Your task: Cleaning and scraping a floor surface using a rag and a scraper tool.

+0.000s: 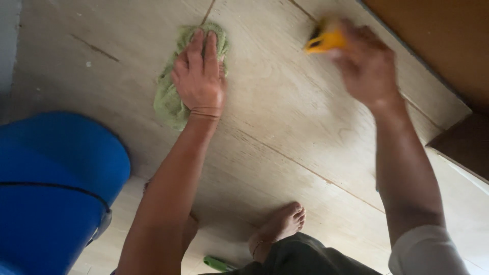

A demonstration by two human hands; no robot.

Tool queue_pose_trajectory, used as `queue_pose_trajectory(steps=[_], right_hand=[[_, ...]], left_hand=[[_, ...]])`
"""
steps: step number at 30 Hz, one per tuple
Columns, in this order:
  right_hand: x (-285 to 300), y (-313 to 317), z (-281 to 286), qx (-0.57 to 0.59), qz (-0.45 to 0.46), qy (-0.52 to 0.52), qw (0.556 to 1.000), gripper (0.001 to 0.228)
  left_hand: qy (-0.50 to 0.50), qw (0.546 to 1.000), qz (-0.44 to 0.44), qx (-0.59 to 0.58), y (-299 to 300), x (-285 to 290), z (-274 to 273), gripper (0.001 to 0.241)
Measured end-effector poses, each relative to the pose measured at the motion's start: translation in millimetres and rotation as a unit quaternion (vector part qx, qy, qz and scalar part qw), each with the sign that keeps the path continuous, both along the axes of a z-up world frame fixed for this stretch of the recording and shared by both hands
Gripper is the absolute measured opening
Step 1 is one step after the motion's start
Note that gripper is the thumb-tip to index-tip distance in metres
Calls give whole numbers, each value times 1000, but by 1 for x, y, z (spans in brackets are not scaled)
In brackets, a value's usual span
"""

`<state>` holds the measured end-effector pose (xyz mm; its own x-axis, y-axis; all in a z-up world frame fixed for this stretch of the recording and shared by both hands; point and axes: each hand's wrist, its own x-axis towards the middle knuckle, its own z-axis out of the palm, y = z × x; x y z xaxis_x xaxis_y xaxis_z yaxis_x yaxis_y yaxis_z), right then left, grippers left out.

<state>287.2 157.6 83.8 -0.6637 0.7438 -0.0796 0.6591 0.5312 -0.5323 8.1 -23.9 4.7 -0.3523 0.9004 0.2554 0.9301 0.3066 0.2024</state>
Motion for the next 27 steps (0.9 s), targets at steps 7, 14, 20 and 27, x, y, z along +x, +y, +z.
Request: queue_pose_trajectory(steps=[7, 14, 20, 27], right_hand=[[36, -18, -11, 87, 53, -5, 995, 48], [17, -7, -15, 67, 57, -34, 996, 42], [21, -7, -17, 41, 52, -12, 998, 45], [20, -6, -11, 17, 40, 4, 999, 45]], left_hand=[[25, 1000, 15, 3, -2, 0, -14, 66], [22, 1000, 6, 4, -2, 2, -13, 70], [22, 1000, 9, 15, -2, 0, -9, 71], [30, 1000, 3, 0, -1, -3, -9, 70]])
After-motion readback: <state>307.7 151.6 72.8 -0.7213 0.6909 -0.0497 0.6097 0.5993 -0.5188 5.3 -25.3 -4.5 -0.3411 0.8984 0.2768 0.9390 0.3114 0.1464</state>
